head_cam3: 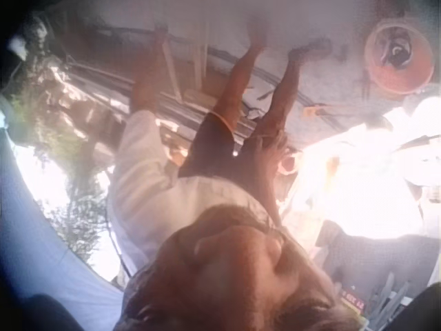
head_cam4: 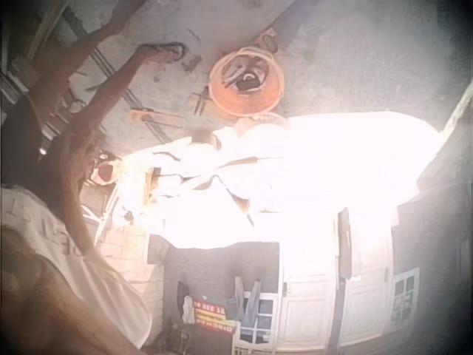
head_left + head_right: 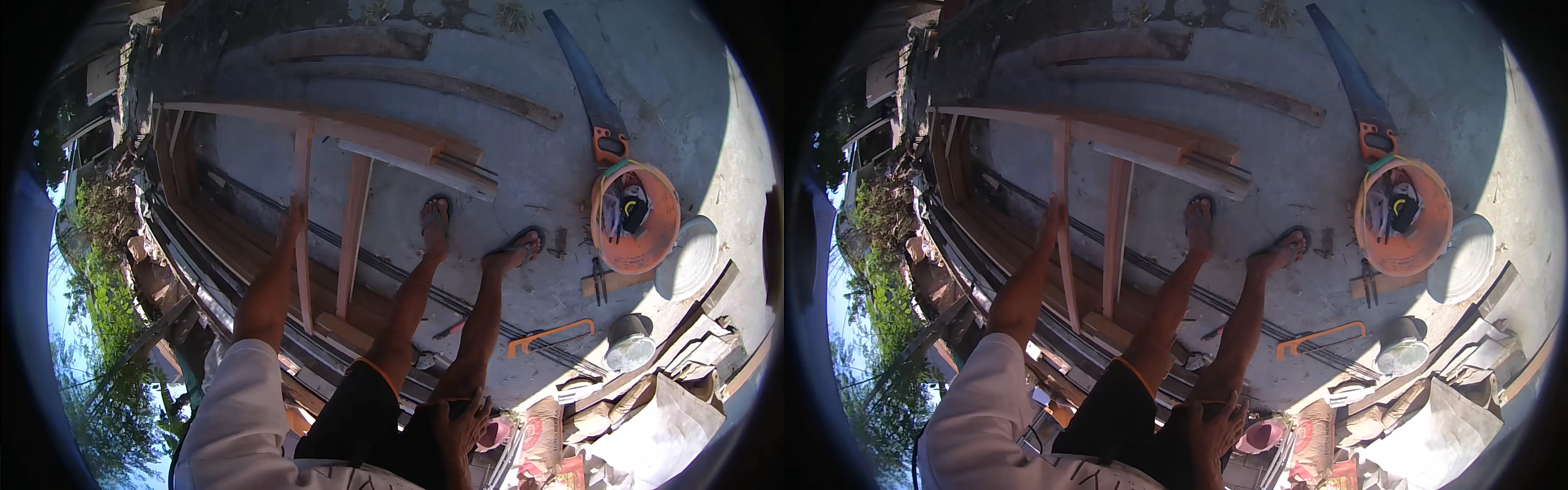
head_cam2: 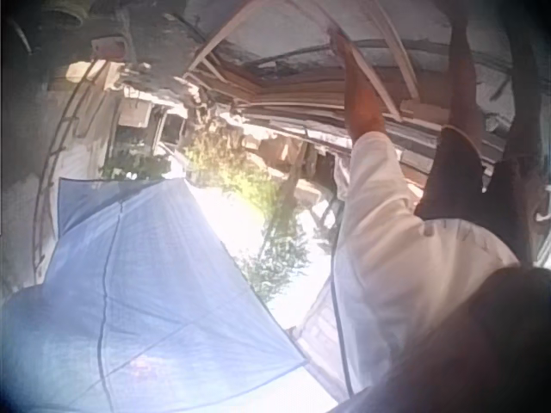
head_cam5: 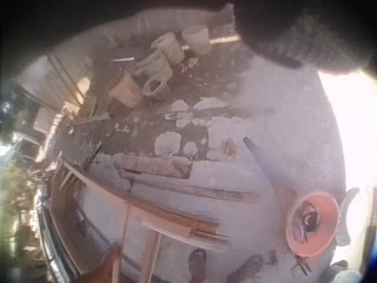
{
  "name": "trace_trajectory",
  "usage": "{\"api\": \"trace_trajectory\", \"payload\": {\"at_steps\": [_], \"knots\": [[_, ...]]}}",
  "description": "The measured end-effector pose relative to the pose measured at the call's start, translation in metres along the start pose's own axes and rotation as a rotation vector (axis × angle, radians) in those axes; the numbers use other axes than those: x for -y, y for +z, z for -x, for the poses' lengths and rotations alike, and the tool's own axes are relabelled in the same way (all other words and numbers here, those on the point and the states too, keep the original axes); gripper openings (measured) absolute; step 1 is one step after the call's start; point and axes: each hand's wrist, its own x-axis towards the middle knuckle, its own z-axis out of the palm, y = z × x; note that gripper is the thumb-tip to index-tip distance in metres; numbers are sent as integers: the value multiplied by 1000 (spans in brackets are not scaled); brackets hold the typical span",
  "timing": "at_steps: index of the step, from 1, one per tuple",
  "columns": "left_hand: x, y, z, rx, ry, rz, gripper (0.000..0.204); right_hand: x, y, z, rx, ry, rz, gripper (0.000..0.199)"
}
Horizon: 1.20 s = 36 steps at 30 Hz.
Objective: The person hammers nails into a small wooden piece, then measures and marks a larger wooden frame using a tape measure and pencil. The person then retrieves a screwdriver from a bucket.
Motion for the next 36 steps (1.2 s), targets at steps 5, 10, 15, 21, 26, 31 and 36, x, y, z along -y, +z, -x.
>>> {"api": "trace_trajectory", "payload": {"at_steps": [5, 10, 15, 21, 26, 31, 36], "knots": [[-40, 28, 0, -58, -46, -21, 112, 19, -5, -5, -9, 93, 83, 102], [17, -26, -51, -153, -93, 117, 114, 62, -4, 3, 37, -50, 198, 101], [-34, 43, -6, 48, -49, 373, 111, 56, -12, -18, -36, 1, 247, 101], [-48, 24, 15, -28, -46, 205, 109, 47, -16, -26, -21, -52, 250, 101], [-31, 19, 17, -134, 134, 118, 104, 31, -24, -32, -22, -85, 247, 101], [-56, 36, 24, 14, -77, 169, 91, 14, -31, -45, -63, -85, 232, 101], [-38, 42, 42, -77, 48, 98, 109, 3, -31, -39, -42, -123, 208, 101]]}}
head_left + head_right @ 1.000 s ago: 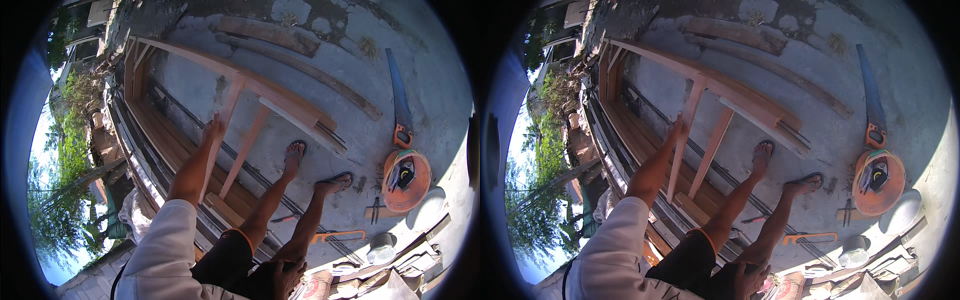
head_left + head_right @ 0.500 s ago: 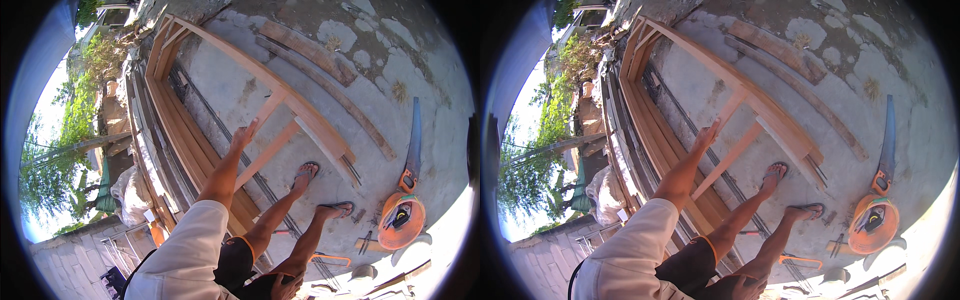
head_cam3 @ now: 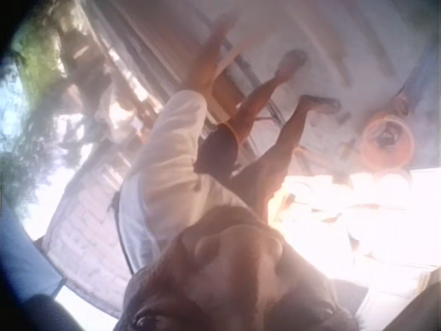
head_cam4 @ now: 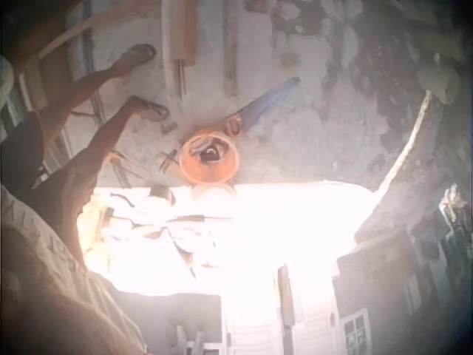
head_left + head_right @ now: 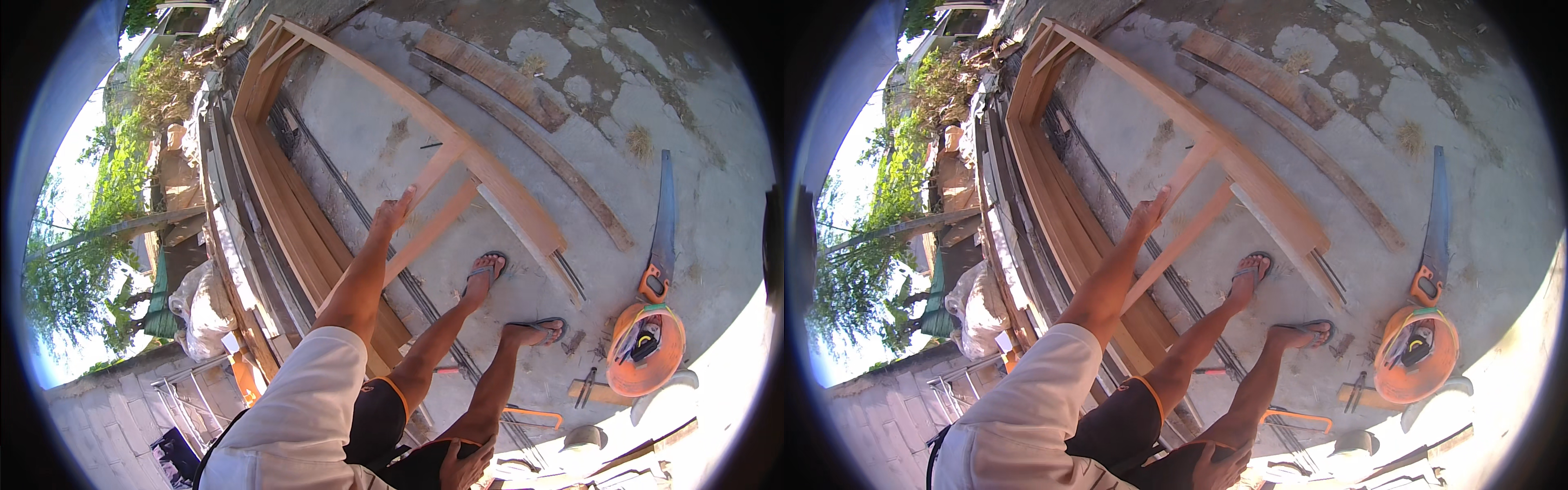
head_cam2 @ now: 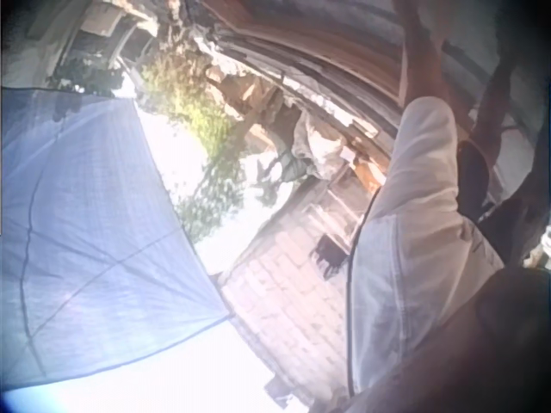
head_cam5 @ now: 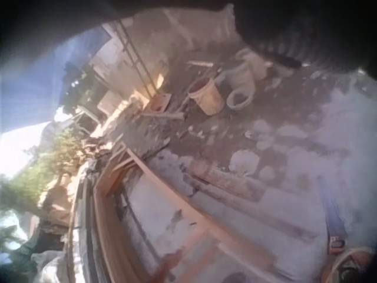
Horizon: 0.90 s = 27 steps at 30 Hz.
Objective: The person hammers nails into a small wooden piece, then measures and marks a larger wooden frame using a tape measure and pencil. The person then retrieves a screwdriver from a bucket.
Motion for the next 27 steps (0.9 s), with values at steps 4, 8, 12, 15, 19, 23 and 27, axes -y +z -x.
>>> {"api": "trace_trajectory", "payload": {"at_steps": [4, 8, 12, 15, 19, 23, 27], "knots": [[-15, -10, 8, 58, -127, 26, 105, -1, 6, 4, -3, 4, -34, 101], [-30, 14, -1, -6, 111, 48, 91, 0, 6, 10, -34, 2, -97, 101], [17, 41, -21, 155, -48, 321, 89, -6, 19, 20, 1, -33, -51, 100], [49, -37, -84, 186, 40, 219, 104, 20, 24, 24, 69, -79, -104, 100], [-33, 43, 21, -166, 39, -147, 109, 14, 17, 28, 25, 60, -180, 99], [-38, 39, 175, 293, 381, -423, 102, -2, 13, 10, -143, 76, -666, 89], [-8, 7, 324, 771, 808, -687, 100, -42, -27, -47, -357, 22, -797, 74]]}}
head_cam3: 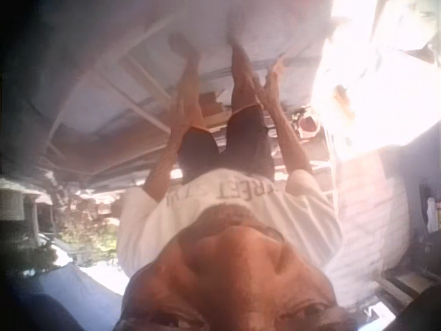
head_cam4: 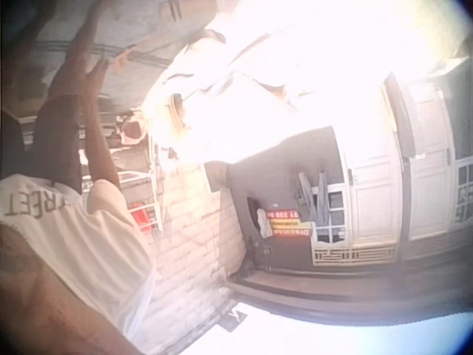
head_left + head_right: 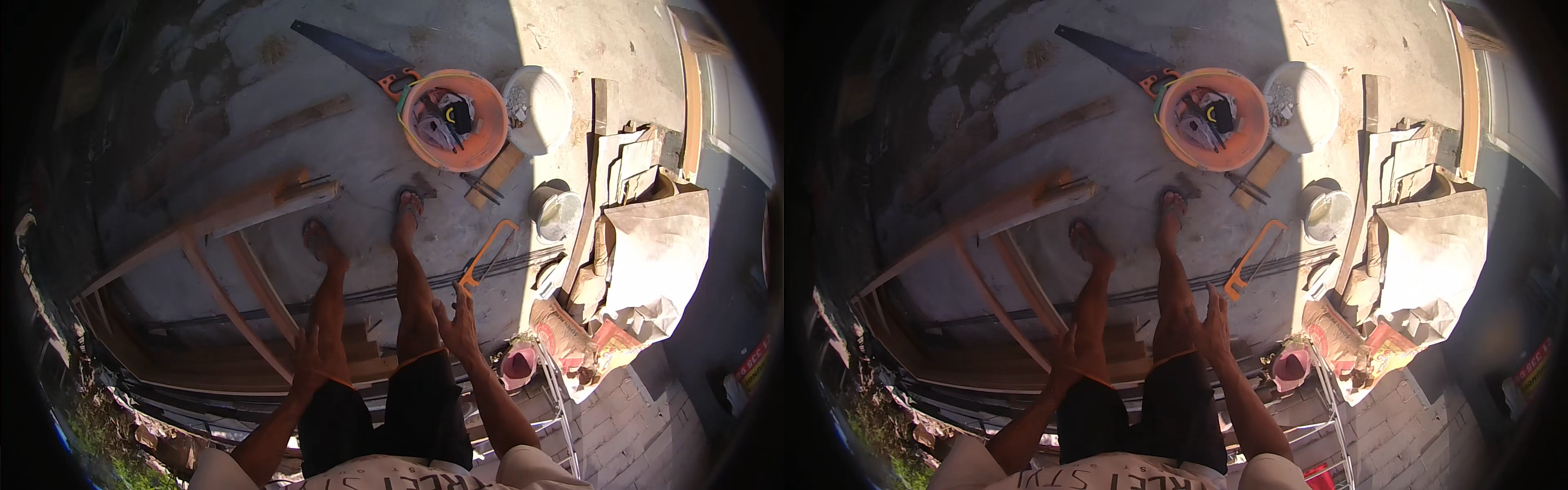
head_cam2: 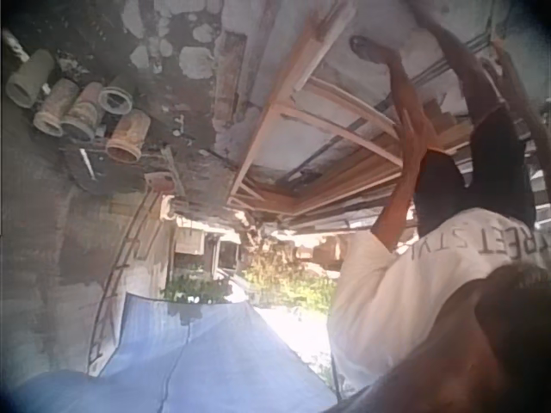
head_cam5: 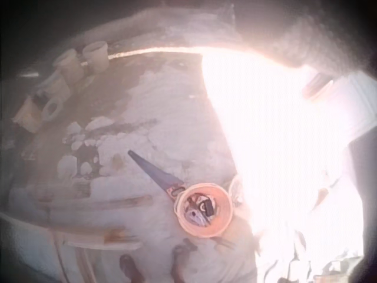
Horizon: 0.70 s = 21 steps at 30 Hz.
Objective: The person hammers nails into a small wooden piece, then measures and marks a larger wooden frame using a tape measure and pencil. The person then retrieves a screwdriver from a bucket.
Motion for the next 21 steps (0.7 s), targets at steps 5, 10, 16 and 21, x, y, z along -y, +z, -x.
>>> {"api": "trace_trajectory", "payload": {"at_steps": [5, 10, 16, 21], "knots": [[-68, 20, 17, -101, 103, -363, 89, -4, -38, -138, -144, -134, -32, 61], [-64, 71, 3, -174, -12, -227, 83, 22, -60, -285, -165, -329, -27, 51], [-106, 84, -11, -85, -24, -339, 85, 36, -47, -440, -217, -534, 142, 38], [-109, 102, -14, -61, -140, -299, 86, 63, -39, -507, -135, -466, 213, 33]]}}
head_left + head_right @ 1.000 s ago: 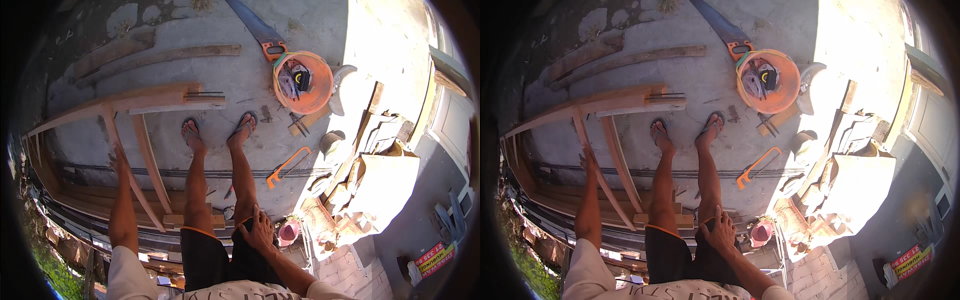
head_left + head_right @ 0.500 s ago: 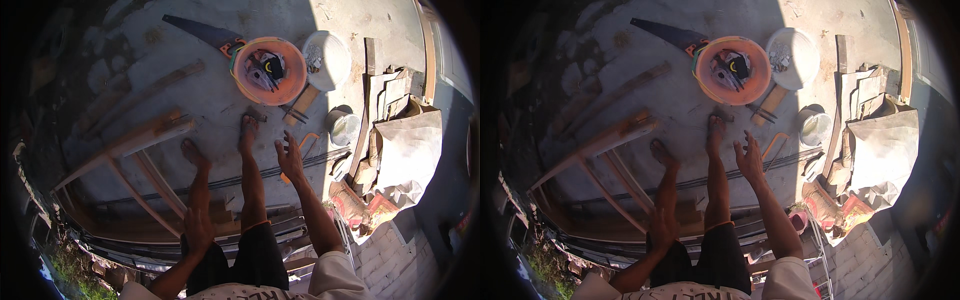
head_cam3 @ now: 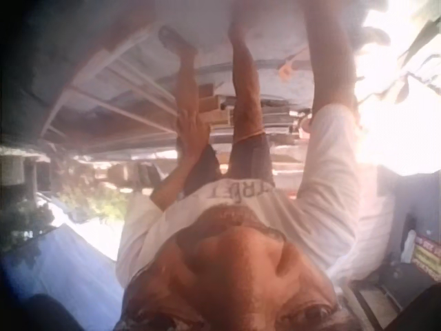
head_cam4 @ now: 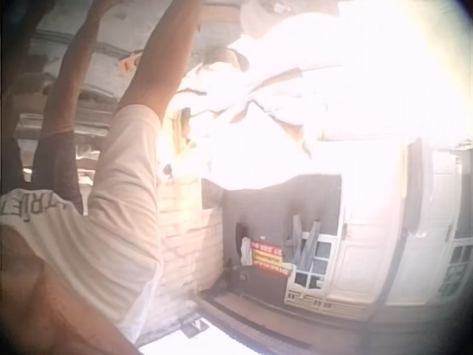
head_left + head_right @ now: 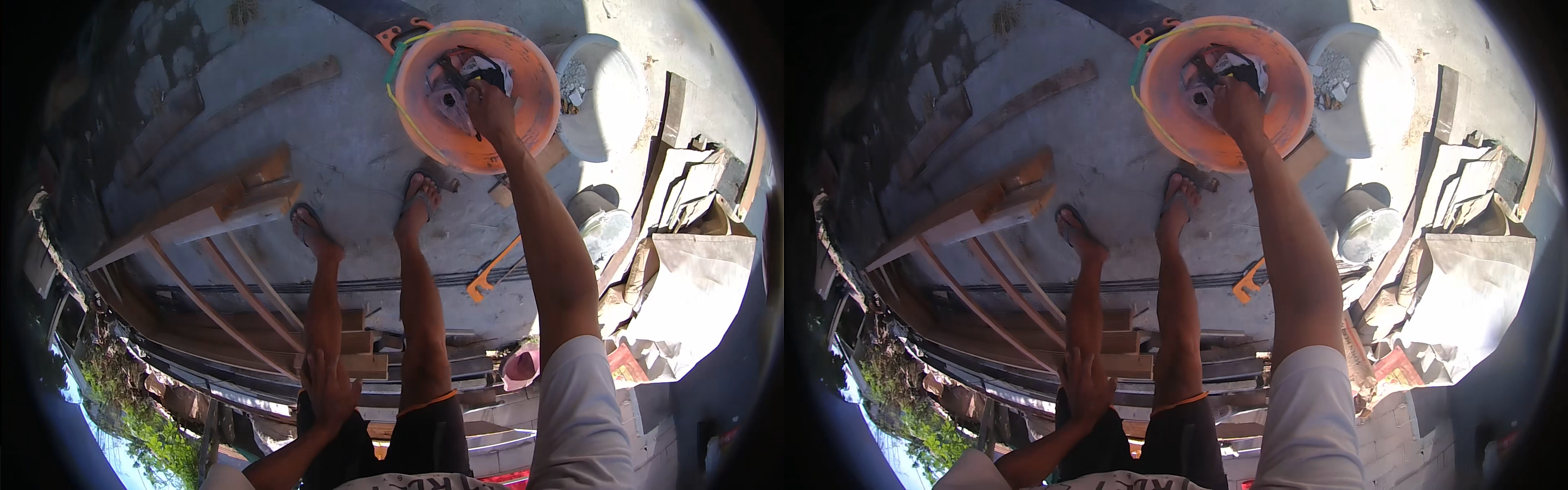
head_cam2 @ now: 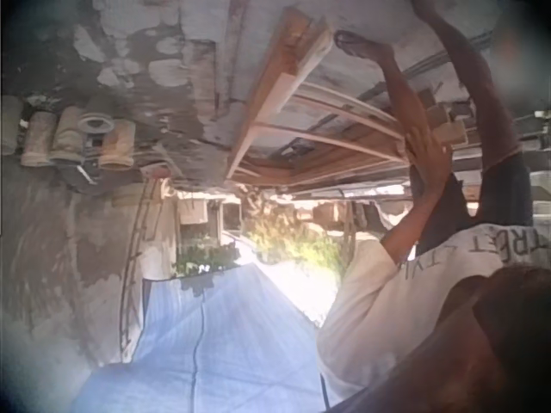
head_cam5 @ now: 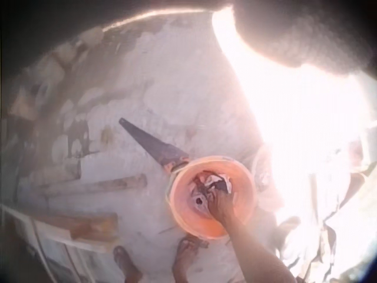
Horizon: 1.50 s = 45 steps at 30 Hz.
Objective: The person hammers nails into a small wooden piece, then measures and marks a larger wooden frame using a tape measure and pencil. The person then retrieves a screwdriver from a bucket.
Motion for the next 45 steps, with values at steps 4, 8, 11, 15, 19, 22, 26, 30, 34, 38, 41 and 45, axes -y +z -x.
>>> {"api": "trace_trajectory", "payload": {"at_steps": [4, 8, 11, 15, 19, 22, 26, 30, 34, 38, 41, 45], "knots": [[-4, 6, 1, 57, -63, 4, 85, 7, 22, -6, 39, 41, 30, 33], [2, 12, 4, 44, -42, 23, 78, -20, 57, 22, 100, 85, 75, 35], [4, 11, 2, 39, -47, 55, 77, -21, 68, 36, 103, 60, 72, 36], [6, 10, 5, 41, -71, 67, 75, 7, 40, 35, -193, 161, 1, 36], [7, 8, 1, 72, -73, 70, 74, 1, 10, 9, -402, -102, 298, 37], [9, 12, 0, 77, -61, 45, 73, -23, 7, -18, -313, -497, 752, 44], [6, 12, 1, 75, -64, 40, 73, -31, 21, -26, -57, -404, 948, 52], [-2, 8, -1, 75, -75, 22, 72, -27, 22, -32, -86, -341, 1038, 46], [0, 7, 2, 67, -66, 42, 70, -27, 5, -37, 120, -252, 1018, 36], [-5, 2, 0, 67, -110, 100, 71, -6, -13, -10, 93, -292, 985, 37], [1, 5, 4, 34, -108, 139, 72, -8, -40, 16, -308, -401, 739, 53], [5, -5, -3, -31, -107, 312, 74, 20, -65, 66, -408, -193, 143, 57]]}}
